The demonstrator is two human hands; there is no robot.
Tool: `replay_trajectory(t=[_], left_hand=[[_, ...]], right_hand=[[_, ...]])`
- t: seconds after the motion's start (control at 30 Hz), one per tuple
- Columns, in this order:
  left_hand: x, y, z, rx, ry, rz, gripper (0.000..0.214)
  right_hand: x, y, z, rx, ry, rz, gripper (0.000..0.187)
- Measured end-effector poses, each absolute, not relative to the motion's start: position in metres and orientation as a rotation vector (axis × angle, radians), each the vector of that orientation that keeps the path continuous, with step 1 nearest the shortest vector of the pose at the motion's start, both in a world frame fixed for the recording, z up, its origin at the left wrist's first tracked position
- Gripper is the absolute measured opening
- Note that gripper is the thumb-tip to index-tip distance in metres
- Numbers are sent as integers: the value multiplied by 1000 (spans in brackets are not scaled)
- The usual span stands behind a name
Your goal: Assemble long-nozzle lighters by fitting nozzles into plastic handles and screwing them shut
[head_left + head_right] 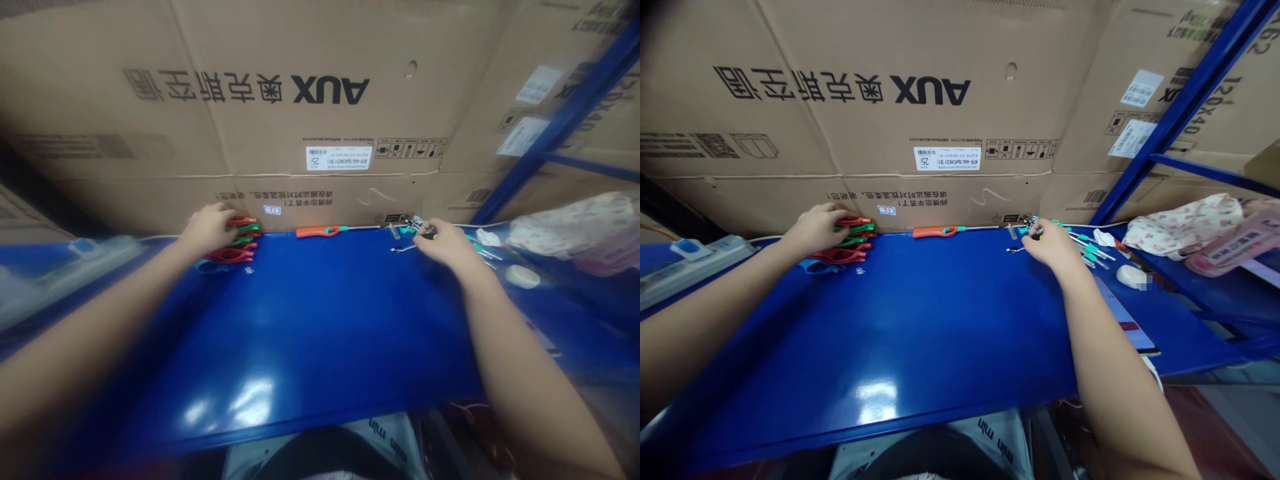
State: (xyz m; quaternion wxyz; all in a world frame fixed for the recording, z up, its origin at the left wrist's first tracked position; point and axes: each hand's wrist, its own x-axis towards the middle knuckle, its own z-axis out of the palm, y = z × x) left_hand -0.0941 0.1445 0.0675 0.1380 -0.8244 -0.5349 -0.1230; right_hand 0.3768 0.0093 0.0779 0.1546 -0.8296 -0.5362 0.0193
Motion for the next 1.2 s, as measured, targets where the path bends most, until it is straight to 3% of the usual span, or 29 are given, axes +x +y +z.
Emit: replay_trajectory(t=[0.2,0.37,0.7,0.87,1.03,1.2], left_hand=[[-97,143,68,-2398,-1525,-379,43],[-83,121,80,-2378,-1473,-419,44],[25,19,54,-2694,-967,-331,46],[53,17,32,-2726,-902,-360,43],[61,15,21,-2787,-900,-389,30],[49,6,24,-2892,-961,-389,26]], right_hand=[[395,6,67,-2589,-1610,332,37],[393,8,69,-2570,-1656,310,43],[372,8,61,-2340,-1994,315,17],[341,3,63,-1962,-2151,139,14],[290,-11,51,-1147,-2410,615,16],[273,-13,32,-1079,-2444,679,5]])
